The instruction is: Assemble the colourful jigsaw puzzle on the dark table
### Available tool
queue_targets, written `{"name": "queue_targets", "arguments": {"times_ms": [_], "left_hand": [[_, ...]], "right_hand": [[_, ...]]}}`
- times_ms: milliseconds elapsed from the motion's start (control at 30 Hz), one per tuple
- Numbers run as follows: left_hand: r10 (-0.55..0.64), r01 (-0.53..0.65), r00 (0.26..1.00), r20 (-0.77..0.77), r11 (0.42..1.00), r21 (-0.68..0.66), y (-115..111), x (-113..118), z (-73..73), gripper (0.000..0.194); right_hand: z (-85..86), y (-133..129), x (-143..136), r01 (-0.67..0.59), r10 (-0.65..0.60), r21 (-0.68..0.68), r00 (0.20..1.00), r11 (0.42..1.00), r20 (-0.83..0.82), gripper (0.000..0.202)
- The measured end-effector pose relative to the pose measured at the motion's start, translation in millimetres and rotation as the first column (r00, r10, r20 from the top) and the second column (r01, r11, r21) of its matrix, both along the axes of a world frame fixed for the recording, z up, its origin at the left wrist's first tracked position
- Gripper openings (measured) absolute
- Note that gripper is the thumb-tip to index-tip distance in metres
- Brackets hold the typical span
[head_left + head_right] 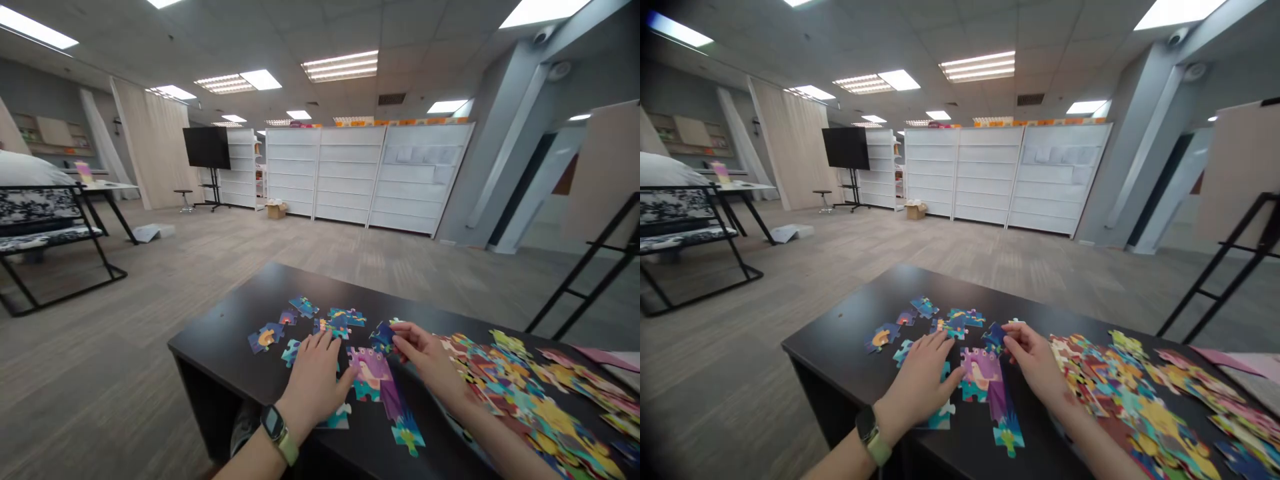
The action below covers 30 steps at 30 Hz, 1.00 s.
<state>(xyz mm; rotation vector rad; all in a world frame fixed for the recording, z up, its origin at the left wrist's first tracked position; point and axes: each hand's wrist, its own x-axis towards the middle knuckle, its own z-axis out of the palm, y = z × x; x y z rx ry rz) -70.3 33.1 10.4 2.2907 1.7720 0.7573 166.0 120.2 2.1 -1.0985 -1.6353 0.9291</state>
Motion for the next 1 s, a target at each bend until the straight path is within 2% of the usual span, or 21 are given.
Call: {"name": "queue_targets", "arguments": {"times_ms": [100,233,433,700,1000], "left_hand": [[-0.041,0.041,0.999,0.013,0.999,-0.012,5,-2,-1.1,0.046],[-0.107,0.107,0.993,0.049,0.994,0.000,4,3,-0.8,0.040],[-0.148,0.151,0.984,0.094,0.988,-0.020,5,1,-8.4,0.039],[-0.154,0.161,0.984,0.093,0.984,-0.079,7,4,-9.8,0.040],[-0.158,0.164,0.986,0.055,0.975,-0.153,6,6,-10.7,0.052]], "right_hand": [[3.4,20,-17,-0.070,0.069,0.019,0.995,0.997,0.079,0.034],[6.9,55,-55,-0.144,0.133,0.065,0.980,0.987,0.149,0.028],[-2.8,100,-100,-0.190,0.149,0.156,0.958,0.969,0.245,0.023],[-20.5,109,-101,-0.209,0.156,0.166,0.946,0.964,0.283,0.024],[-22.4,107,-100,-0.219,0.177,0.162,0.954,0.962,0.241,0.023]]}}
